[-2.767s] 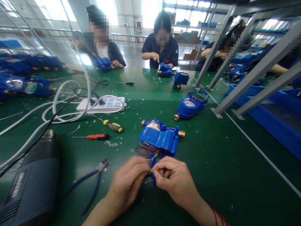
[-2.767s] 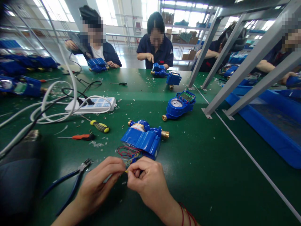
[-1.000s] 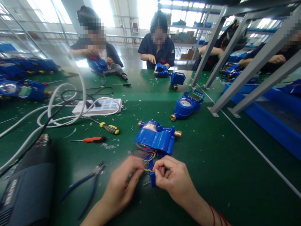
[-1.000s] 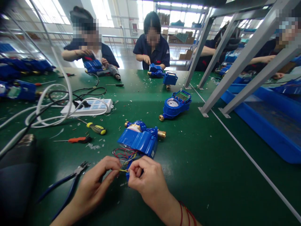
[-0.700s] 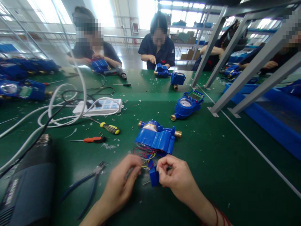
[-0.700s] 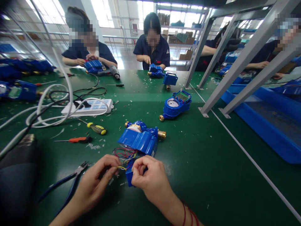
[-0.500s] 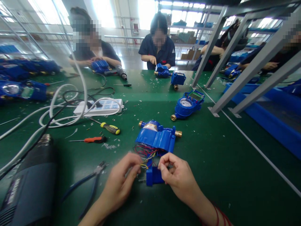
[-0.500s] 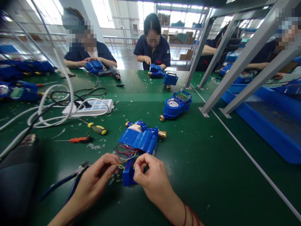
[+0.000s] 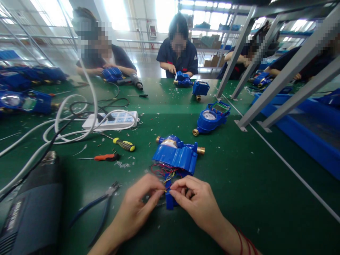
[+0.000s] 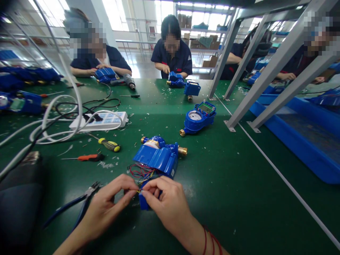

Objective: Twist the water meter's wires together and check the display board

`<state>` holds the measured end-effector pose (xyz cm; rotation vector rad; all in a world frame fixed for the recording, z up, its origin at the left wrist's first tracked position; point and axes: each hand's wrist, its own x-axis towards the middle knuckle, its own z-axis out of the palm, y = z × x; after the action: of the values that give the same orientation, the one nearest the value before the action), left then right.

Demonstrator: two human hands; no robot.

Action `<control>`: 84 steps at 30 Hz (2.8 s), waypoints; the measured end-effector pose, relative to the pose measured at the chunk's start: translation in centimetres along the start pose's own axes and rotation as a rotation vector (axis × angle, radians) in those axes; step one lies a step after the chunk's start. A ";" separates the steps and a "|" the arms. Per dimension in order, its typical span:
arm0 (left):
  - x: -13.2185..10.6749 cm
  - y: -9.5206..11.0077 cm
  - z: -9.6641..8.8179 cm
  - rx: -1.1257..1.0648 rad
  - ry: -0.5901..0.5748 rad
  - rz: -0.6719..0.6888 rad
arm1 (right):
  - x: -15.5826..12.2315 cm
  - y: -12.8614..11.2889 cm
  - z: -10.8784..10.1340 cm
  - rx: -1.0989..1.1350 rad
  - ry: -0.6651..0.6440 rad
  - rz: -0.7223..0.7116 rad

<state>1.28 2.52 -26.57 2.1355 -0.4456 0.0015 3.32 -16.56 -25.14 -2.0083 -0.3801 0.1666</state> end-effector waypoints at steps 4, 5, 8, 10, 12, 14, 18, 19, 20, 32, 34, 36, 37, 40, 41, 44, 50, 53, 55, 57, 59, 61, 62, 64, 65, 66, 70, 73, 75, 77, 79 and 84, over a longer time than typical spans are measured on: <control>0.0 0.1 0.1 -0.002 0.011 0.005 | 0.0 0.1 0.5 -0.025 0.004 -0.061; 0.0 0.1 0.2 -0.004 0.012 0.008 | 0.0 0.1 0.6 -0.031 0.008 -0.072; 0.0 0.1 0.3 -0.008 0.030 0.040 | 0.0 0.2 0.9 -0.049 0.014 -0.081; 0.0 0.1 0.4 -0.002 0.042 0.071 | 0.1 0.2 1.0 -0.059 0.013 -0.083; -0.1 0.1 0.4 0.008 0.057 0.079 | 0.1 0.1 1.1 -0.069 0.013 -0.087; -0.1 0.1 0.5 0.016 0.073 0.053 | 0.2 -0.1 1.0 -0.075 0.018 -0.089; -0.1 0.1 0.3 0.010 0.045 0.035 | 0.3 -0.2 0.9 -0.070 0.021 -0.077; -0.1 0.1 0.2 0.010 0.037 0.042 | 0.3 -0.2 0.9 -0.064 0.021 -0.076; -0.2 0.1 0.2 0.012 0.034 0.048 | 0.2 -0.1 0.9 -0.056 0.020 -0.079; 0.0 0.2 0.2 0.006 0.030 0.118 | 0.2 0.1 1.0 0.021 -0.014 -0.056; 0.0 0.1 0.1 0.009 0.018 0.113 | 0.2 0.2 1.1 0.029 -0.020 -0.046; -0.1 0.1 0.2 0.010 0.004 0.106 | 0.3 0.1 1.1 0.021 -0.023 -0.033; -0.2 0.1 0.2 0.010 -0.001 0.106 | 0.3 0.1 1.1 0.016 -0.026 -0.030; -0.3 0.0 0.2 0.003 -0.005 0.117 | 0.3 0.0 1.1 0.011 -0.034 -0.016; -0.3 0.0 0.2 -0.001 -0.005 0.122 | 0.3 0.0 1.1 0.012 -0.037 -0.012; -0.3 0.0 0.2 -0.014 -0.008 0.142 | 0.3 0.0 1.2 0.018 -0.040 0.015; -0.4 -0.1 0.1 -0.010 -0.019 0.157 | 0.4 0.0 1.3 0.028 -0.013 0.031; -0.4 0.0 -0.2 -0.004 -0.017 0.158 | 0.6 0.0 0.8 0.003 0.067 0.040; -0.3 0.0 -0.4 -0.002 -0.014 0.140 | 0.7 0.0 0.5 0.013 0.087 0.057; -0.2 0.1 -0.4 -0.006 -0.007 0.113 | 0.6 0.0 0.4 0.043 0.071 0.067; -0.1 0.1 -0.5 -0.011 -0.005 0.092 | 0.5 0.0 0.4 0.065 0.055 0.072; -0.1 0.0 -0.5 -0.013 -0.003 0.074 | 0.4 0.1 0.4 0.073 0.046 0.068; -0.1 -0.1 -0.5 -0.014 -0.004 0.067 | 0.3 0.2 0.3 0.074 0.040 0.065; -0.1 -0.2 -0.5 -0.018 -0.004 0.050 | 0.3 0.3 0.2 0.070 0.030 0.059; -0.1 -0.3 -0.5 -0.024 -0.003 0.036 | 0.3 0.3 0.2 0.068 0.027 0.056; -0.1 -0.3 -0.4 -0.030 0.001 0.014 | 0.4 0.3 0.1 0.067 0.023 0.054; -0.2 -0.3 0.0 -0.050 0.025 -0.133 | 0.4 0.3 0.3 0.104 0.005 0.056; -0.1 -0.2 0.3 -0.077 0.040 -0.193 | 0.4 0.3 0.7 0.114 0.005 0.034; -0.1 -0.2 0.4 -0.095 0.051 -0.199 | 0.4 0.3 0.9 0.103 0.000 0.007; -0.1 -0.2 0.4 -0.098 0.044 -0.178 | 0.4 0.3 1.1 0.092 -0.004 -0.013; -0.2 -0.3 0.4 -0.092 0.021 -0.136 | 0.4 0.3 1.3 0.083 0.005 -0.029; -0.3 -0.5 0.4 -0.079 0.048 -0.132 | 0.5 0.0 1.4 0.072 0.048 -0.040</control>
<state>1.07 2.55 -27.24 2.0790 -0.2715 -0.0395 3.39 -15.25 -25.72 -1.9286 -0.3779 0.1059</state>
